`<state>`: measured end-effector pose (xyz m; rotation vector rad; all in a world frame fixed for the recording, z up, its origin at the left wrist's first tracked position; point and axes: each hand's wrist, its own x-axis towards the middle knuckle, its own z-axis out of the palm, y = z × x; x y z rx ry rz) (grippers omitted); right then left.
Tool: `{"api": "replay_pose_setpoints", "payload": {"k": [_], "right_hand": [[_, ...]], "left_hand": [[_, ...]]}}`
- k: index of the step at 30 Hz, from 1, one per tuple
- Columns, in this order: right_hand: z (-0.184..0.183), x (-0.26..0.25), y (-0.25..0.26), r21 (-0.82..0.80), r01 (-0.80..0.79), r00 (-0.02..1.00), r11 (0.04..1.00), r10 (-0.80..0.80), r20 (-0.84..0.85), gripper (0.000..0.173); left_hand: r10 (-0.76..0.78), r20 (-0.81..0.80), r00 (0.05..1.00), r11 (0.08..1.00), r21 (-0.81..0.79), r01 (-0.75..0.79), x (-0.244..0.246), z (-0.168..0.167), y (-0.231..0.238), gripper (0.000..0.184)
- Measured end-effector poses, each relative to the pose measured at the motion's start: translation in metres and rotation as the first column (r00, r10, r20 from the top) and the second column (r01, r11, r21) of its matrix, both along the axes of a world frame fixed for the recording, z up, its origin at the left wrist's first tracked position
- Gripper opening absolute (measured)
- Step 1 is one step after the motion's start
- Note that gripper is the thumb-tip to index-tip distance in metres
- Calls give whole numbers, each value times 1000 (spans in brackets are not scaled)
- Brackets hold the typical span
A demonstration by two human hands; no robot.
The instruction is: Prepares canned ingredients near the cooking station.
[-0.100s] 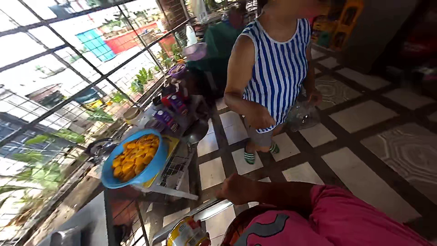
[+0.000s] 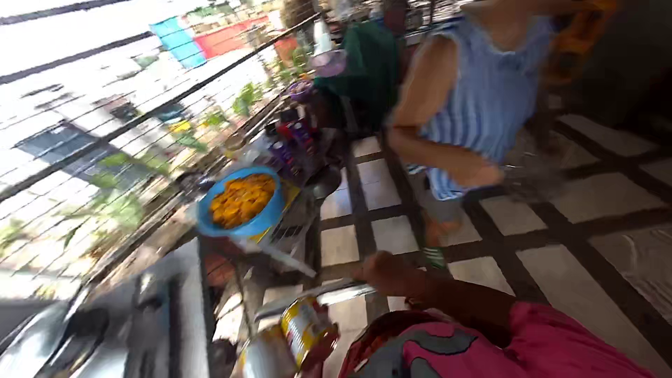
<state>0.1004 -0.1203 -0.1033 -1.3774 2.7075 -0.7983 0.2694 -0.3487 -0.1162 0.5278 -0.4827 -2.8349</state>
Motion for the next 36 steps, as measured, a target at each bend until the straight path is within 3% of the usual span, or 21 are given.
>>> {"api": "replay_pose_setpoints", "payload": {"k": [1, 2, 4, 6, 8, 10, 12, 15, 18, 22, 26, 30, 33, 36], "right_hand": [[3, 6, -7, 16, 4, 1000, 1000, -5, 25, 26], [5, 11, -16, 44, 0, 999, 999, -1, 42, 27], [6, 17, -35, 94, -20, 1000, 995, 19, 18, 31], [12, 22, -56, 111, -72, 996, 991, 77, -43, 35], [22, 28, -77, 169, -170, 983, 971, 178, -37, 35], [32, 32, -97, 273, -309, 951, 911, 301, 74, 33], [31, 31, -118, 336, -463, 886, 820, 436, 157, 32], [25, 31, -146, 333, -664, 739, 670, 656, 152, 30], [24, 33, -172, 324, -811, 555, 487, 816, 161, 33], [13, 49, -206, 221, -944, 262, 245, 964, 50, 33], [-14, 85, -242, 41, -999, -17, -11, 988, -151, 25], [-10, 146, -272, 0, -965, -258, -262, 952, -164, 24], [13, 205, -297, 63, -934, -356, -352, 932, -71, 33], [40, 263, -316, 103, -909, -406, -404, 914, -2, 39]], "left_hand": [[65, 152, 986, 998, 16, -68, 10, -4, -9, 17], [99, 262, 960, 995, 1, -102, 17, -2, -16, 25], [128, 333, 934, 983, 83, -164, 23, 12, -26, 36], [120, 162, 979, 972, 181, -149, 34, 19, -36, 56], [88, -84, 993, 992, 102, -79, 49, 15, -45, 75], [83, -283, 956, 996, 12, -83, 67, -4, -51, 81], [136, -375, 917, 987, -28, -158, 87, -25, -51, 82], [340, -313, 887, 931, -19, -364, 121, -32, -31, 80], [528, -276, 803, 835, -3, -550, 150, -31, 5, 80], [690, -299, 659, 702, 57, -710, 170, -21, 60, 84], [846, -282, 452, 486, 62, -872, 183, -10, 109, 87], [952, -200, 233, 245, 37, -969, 199, 1, 150, 89], [960, -267, 90, 97, 13, -995, 218, -13, 172, 91], [915, -396, 83, 71, -46, -996, 247, -23, 184, 103]]}}
